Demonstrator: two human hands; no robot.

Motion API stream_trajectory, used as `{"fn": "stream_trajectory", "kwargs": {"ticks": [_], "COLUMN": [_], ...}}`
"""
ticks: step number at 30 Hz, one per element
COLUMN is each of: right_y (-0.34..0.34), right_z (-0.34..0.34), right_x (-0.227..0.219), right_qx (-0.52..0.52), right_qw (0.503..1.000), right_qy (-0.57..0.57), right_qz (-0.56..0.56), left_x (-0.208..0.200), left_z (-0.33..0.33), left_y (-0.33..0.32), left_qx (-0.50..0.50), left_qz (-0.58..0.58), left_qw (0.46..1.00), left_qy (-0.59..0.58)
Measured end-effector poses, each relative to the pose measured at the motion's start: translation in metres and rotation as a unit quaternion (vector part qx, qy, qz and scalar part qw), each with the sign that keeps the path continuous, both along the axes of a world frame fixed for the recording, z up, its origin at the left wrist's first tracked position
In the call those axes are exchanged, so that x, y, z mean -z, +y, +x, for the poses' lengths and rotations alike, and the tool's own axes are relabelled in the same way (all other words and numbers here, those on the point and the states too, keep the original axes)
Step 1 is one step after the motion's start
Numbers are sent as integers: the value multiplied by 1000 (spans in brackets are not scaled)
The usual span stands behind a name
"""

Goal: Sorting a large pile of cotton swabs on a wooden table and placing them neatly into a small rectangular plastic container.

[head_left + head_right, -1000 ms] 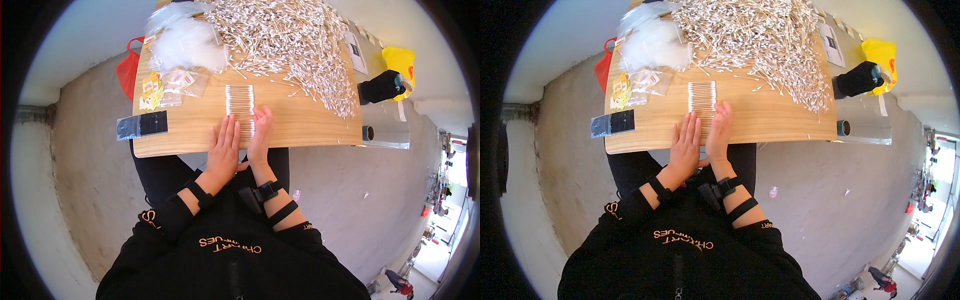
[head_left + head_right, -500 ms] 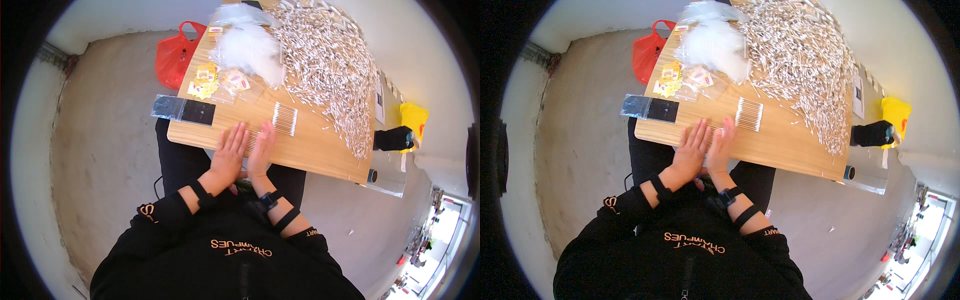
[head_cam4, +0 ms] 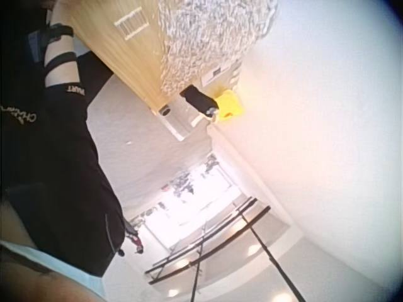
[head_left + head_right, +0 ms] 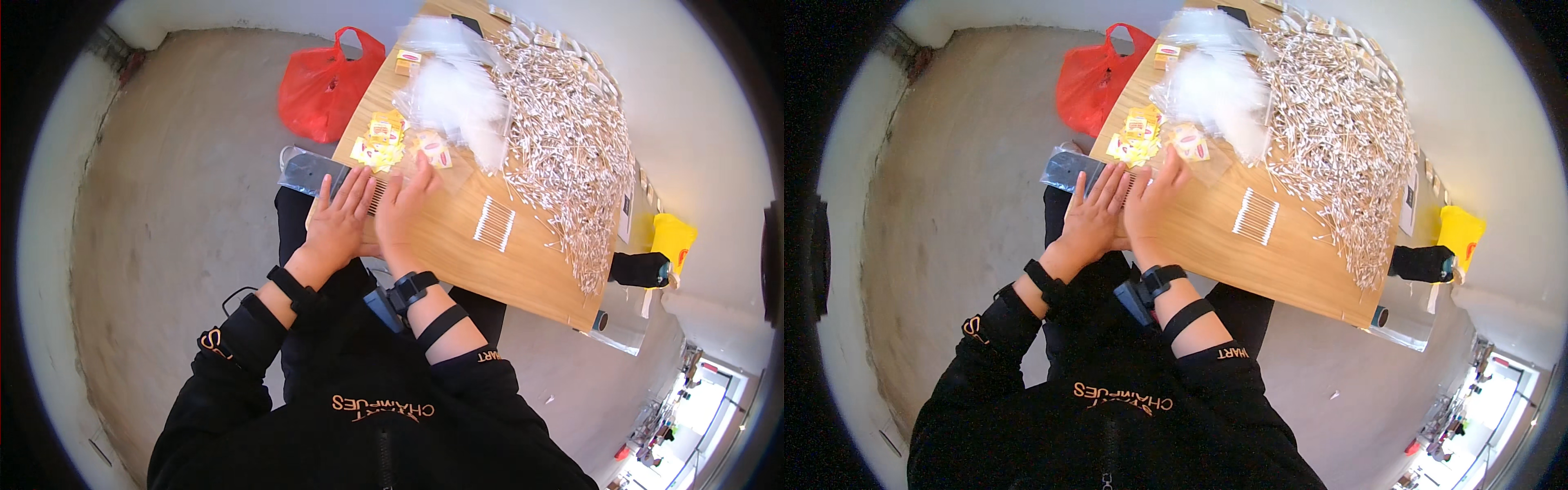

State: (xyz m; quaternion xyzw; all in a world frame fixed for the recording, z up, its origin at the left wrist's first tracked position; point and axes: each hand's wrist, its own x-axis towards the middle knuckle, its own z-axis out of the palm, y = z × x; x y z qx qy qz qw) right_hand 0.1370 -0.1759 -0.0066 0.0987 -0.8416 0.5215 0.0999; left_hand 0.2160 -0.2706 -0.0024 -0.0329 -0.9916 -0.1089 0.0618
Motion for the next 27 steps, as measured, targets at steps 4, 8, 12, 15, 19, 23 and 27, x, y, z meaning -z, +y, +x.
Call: {"fn": "stream_trajectory", "kwargs": {"ticks": [4, 8, 12, 15, 19, 23, 27], "right_y": [9, 5, -3, -8, -10, -9, -13], "right_z": [-15, -16, -16, -15, -20, -19, -18], "right_x": [11, 13, 11, 17, 18, 17, 16], "right_qx": [16, -55, -54, -56, -44, -51, -52], "right_qw": [979, 946, 947, 946, 943, 938, 943], "right_qy": [107, 148, 143, 141, 153, 153, 160], "right_qz": [175, 284, 282, 285, 291, 307, 286], "left_x": [-5, -5, -1, -5, -20, -29, -32], "left_z": [0, 2, 3, 4, -3, -8, -21], "left_y": [1, -4, -7, -8, -20, -40, -45], "left_qx": [-12, -7, -8, -12, -30, -184, -174], "left_qz": [-8, -13, -26, 16, -26, 62, 4], "left_qw": [1000, 1000, 999, 1000, 999, 978, 983], "left_qy": [-21, -24, -24, -12, 15, 78, -50]}}
